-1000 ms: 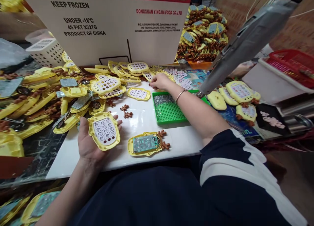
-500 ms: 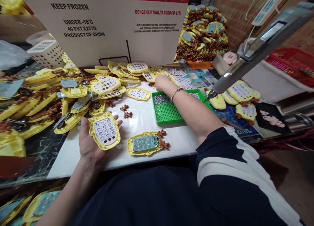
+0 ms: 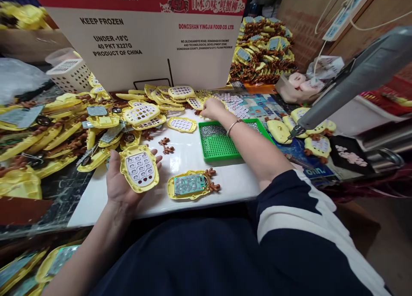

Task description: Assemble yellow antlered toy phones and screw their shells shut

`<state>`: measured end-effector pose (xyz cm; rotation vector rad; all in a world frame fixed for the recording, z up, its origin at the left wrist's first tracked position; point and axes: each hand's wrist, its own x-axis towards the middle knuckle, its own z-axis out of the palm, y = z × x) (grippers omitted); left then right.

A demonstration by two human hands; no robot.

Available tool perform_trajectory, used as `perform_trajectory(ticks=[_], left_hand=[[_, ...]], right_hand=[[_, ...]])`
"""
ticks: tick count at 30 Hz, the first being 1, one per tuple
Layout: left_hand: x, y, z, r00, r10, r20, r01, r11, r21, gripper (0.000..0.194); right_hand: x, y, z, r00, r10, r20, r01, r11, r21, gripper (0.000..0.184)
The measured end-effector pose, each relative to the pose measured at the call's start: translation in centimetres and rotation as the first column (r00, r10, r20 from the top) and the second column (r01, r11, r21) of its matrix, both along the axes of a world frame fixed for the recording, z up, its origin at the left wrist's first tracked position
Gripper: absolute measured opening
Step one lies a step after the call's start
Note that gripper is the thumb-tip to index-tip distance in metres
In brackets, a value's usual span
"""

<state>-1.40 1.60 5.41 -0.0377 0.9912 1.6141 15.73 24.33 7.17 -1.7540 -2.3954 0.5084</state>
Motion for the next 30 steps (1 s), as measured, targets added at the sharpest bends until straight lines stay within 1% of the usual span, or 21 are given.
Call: perform_trajectory(ticks=[2, 4, 5, 7, 8, 9, 10, 11, 12, 13, 14, 15, 18, 21, 23, 26, 30], left_hand=[[0.1, -0.1, 0.2, 1.0, -0.006, 0.003, 0.006, 1.0, -0.004, 0.072], [0.3, 0.0, 0.3, 1.0, -0.018, 0.0, 0.018, 1.0, -0.003, 0.074], [0.5, 0.1, 0.3, 1.0, -0.026, -0.002, 0.026, 1.0, 0.002, 0.074], [1.0, 0.2, 0.2, 0.999, -0.049, -0.002, 0.049, 0.998, 0.025, 0.075], [1.2, 0.4, 0.1, 0.998, -0.062, 0.001, 0.062, 0.997, 0.04, 0.074], [1.4, 0.5, 0.1, 0.997, -0.075, 0.006, 0.075, 0.996, 0.054, 0.074], [1.5, 0.6, 0.0, 0.996, -0.086, 0.01, 0.085, 0.994, 0.067, 0.073], [1.6, 0.6, -0.1, 0.996, -0.09, 0.014, 0.089, 0.993, 0.078, 0.073], [1.7, 0.7, -0.1, 0.996, -0.087, 0.014, 0.086, 0.993, 0.084, 0.073], [1.7, 0.7, -0.2, 0.997, -0.078, 0.013, 0.077, 0.994, 0.083, 0.073], [1.7, 0.7, -0.2, 0.998, -0.066, 0.009, 0.066, 0.995, 0.078, 0.073], [1.6, 0.7, -0.2, 0.998, -0.055, 0.005, 0.054, 0.996, 0.068, 0.074], [1.3, 0.5, -0.2, 0.999, -0.037, -0.003, 0.037, 0.999, 0.039, 0.073], [1.0, 0.4, -0.1, 1.0, -0.023, 0.0, 0.023, 1.0, 0.014, 0.074], [0.7, 0.4, -0.1, 1.0, 0.0, 0.0, 0.0, 1.0, 0.006, 0.075], [0.6, 0.4, -0.3, 1.0, 0.017, 0.015, -0.017, 1.0, 0.014, 0.075], [0.5, 0.3, -0.4, 1.0, -0.01, 0.025, 0.01, 1.0, 0.01, 0.074]], right_hand=[[0.6, -1.0, 0.6, 0.987, 0.077, -0.143, -0.083, 0.996, -0.039, 0.012], [0.9, -2.3, 1.1, 0.937, 0.158, -0.31, -0.195, 0.977, -0.089, 0.013], [0.9, -3.1, 1.3, 0.89, 0.193, -0.413, -0.264, 0.957, -0.121, 0.013], [0.9, -4.5, 1.4, 0.761, 0.232, -0.605, -0.41, 0.896, -0.172, 0.014], [0.7, -5.2, 1.3, 0.709, 0.242, -0.662, -0.47, 0.862, -0.188, 0.013], [0.6, -5.9, 1.2, 0.694, 0.264, -0.67, -0.509, 0.838, -0.198, 0.013], [0.4, -6.4, 1.1, 0.729, 0.316, -0.608, -0.519, 0.833, -0.189, 0.012], [0.2, -6.8, 0.9, 0.782, 0.378, -0.496, -0.512, 0.843, -0.163, 0.012], [-0.1, -7.0, 0.6, 0.83, 0.429, -0.356, -0.496, 0.86, -0.122, 0.012], [-0.3, -7.2, 0.4, 0.863, 0.459, -0.211, -0.482, 0.873, -0.074, 0.012], [-0.6, -7.2, 0.1, 0.879, 0.469, -0.089, -0.473, 0.881, -0.027, 0.012], [-0.8, -7.2, -0.1, 0.883, 0.469, -0.006, -0.469, 0.883, 0.006, 0.013], [-1.3, -7.0, -0.6, 0.88, 0.466, 0.09, -0.47, 0.882, 0.04, 0.018], [-1.6, -6.9, -0.6, 0.882, 0.44, 0.168, -0.458, 0.884, 0.091, 0.028], [-1.7, -7.0, -0.6, 0.875, 0.426, 0.228, -0.457, 0.883, 0.103, 0.03], [-2.0, -7.2, -0.7, 0.835, 0.445, 0.323, -0.49, 0.869, 0.072, 0.028], [-2.3, -7.1, -1.0, 0.779, 0.471, 0.415, -0.533, 0.845, 0.041, 0.022]])
